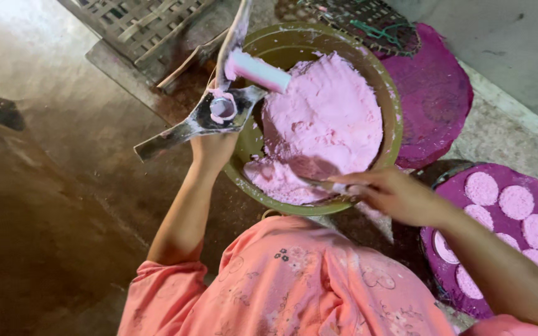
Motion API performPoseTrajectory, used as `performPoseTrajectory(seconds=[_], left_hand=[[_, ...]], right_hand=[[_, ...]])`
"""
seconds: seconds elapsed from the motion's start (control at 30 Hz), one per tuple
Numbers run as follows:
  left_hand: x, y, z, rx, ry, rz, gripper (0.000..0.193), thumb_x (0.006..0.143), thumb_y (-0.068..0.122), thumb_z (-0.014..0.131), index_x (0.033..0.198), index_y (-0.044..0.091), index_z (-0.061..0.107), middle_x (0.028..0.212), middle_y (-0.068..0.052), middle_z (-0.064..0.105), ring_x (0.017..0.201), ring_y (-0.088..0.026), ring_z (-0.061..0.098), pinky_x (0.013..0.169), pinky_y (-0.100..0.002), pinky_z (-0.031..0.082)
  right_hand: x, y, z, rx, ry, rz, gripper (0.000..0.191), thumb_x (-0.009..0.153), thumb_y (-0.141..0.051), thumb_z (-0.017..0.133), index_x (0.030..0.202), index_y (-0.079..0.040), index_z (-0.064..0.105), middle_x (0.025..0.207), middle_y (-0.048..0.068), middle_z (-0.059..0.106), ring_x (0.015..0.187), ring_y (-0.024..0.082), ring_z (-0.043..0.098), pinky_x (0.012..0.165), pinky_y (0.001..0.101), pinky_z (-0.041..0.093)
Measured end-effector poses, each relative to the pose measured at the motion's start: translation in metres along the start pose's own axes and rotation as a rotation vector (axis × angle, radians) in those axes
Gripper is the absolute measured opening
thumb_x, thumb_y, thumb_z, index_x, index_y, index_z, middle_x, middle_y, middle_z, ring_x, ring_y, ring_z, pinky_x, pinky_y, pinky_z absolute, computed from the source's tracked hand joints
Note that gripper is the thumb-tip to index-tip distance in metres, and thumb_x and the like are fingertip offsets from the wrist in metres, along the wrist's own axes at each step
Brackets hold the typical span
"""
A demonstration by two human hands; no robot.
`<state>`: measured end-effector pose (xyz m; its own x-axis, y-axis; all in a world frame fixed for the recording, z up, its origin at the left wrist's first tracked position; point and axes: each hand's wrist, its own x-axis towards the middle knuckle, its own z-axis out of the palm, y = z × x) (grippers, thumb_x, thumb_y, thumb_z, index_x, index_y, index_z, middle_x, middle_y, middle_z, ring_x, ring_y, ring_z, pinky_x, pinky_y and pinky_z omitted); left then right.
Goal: The person sits at a table and uses a hand-held wooden press to mold pink batter into round cakes. They fill the press from a large basin of batter, squeeze the press to extrude a disc onto a round purple mat, lift the press off, and repeat, filling mats with rows of cakes.
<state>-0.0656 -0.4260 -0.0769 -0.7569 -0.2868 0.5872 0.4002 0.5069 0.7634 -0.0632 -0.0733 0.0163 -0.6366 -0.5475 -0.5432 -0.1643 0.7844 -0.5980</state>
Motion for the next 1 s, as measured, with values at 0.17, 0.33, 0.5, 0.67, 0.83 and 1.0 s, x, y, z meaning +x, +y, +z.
performPoseTrajectory(seconds=[0.17, 0.33, 0.5, 0.67, 0.83, 1.0], left_hand=[[0.009, 0.033, 0.000, 0.388, -0.240, -0.055, 0.066, 0.079, 0.021, 0.079, 0.139, 0.003, 0.059, 0.124, -0.016, 0.069, 0.098, -0.031, 0.070, 0.082, -0.043, 0.058], [0.007, 0.052, 0.017, 0.387, -0.425, 0.260, 0.055, 0.069, 0.030, 0.081, 0.116, 0.006, 0.066, 0.128, -0.015, 0.067, 0.104, -0.033, 0.068, 0.078, -0.044, 0.057], [-0.001, 0.058, 0.039, 0.209, -0.431, 0.232, 0.047, 0.080, 0.029, 0.079, 0.120, 0.007, 0.068, 0.121, -0.013, 0.069, 0.108, -0.033, 0.068, 0.086, -0.044, 0.056], [-0.012, 0.064, 0.030, -0.098, -0.609, -0.327, 0.049, 0.080, 0.031, 0.074, 0.125, 0.012, 0.065, 0.106, -0.007, 0.076, 0.095, -0.025, 0.075, 0.085, -0.038, 0.059], [0.008, 0.051, 0.014, 0.232, -0.468, 0.115, 0.038, 0.084, 0.030, 0.076, 0.115, 0.009, 0.070, 0.125, -0.014, 0.068, 0.108, -0.032, 0.067, 0.087, -0.044, 0.054], [0.001, 0.054, 0.036, 0.112, -0.491, 0.214, 0.031, 0.083, 0.025, 0.072, 0.111, 0.012, 0.072, 0.130, -0.012, 0.068, 0.110, -0.032, 0.067, 0.092, -0.043, 0.055]], right_hand=[[-0.029, -0.015, -0.055, 0.276, 0.078, -0.148, 0.038, 0.099, -0.019, 0.064, 0.136, -0.013, 0.072, 0.070, 0.009, 0.058, 0.057, 0.014, 0.049, 0.052, 0.0309, 0.042], [-0.013, -0.050, -0.082, -0.417, 0.245, -0.260, 0.031, 0.089, -0.027, 0.064, 0.117, -0.018, 0.074, 0.073, 0.005, 0.074, 0.058, 0.020, 0.065, 0.052, 0.0372, 0.050], [0.017, -0.092, -0.026, -1.077, 0.419, -0.348, 0.014, 0.087, -0.021, 0.060, 0.096, -0.017, 0.069, 0.084, 0.004, 0.071, 0.074, 0.025, 0.073, 0.056, 0.0411, 0.055], [-0.008, -0.130, -0.026, -1.089, 0.502, -0.502, 0.019, 0.084, -0.015, 0.060, 0.102, -0.013, 0.068, 0.084, 0.006, 0.069, 0.068, 0.025, 0.071, 0.055, 0.0397, 0.055], [-0.055, -0.127, -0.057, -1.030, 0.501, -0.290, 0.029, 0.074, -0.010, 0.062, 0.102, -0.015, 0.068, 0.077, 0.006, 0.066, 0.066, 0.026, 0.070, 0.055, 0.0418, 0.055], [0.013, -0.108, -0.004, -1.284, 0.427, -0.358, 0.014, 0.086, -0.016, 0.062, 0.096, -0.008, 0.065, 0.078, 0.008, 0.068, 0.064, 0.024, 0.071, 0.054, 0.0354, 0.057]])
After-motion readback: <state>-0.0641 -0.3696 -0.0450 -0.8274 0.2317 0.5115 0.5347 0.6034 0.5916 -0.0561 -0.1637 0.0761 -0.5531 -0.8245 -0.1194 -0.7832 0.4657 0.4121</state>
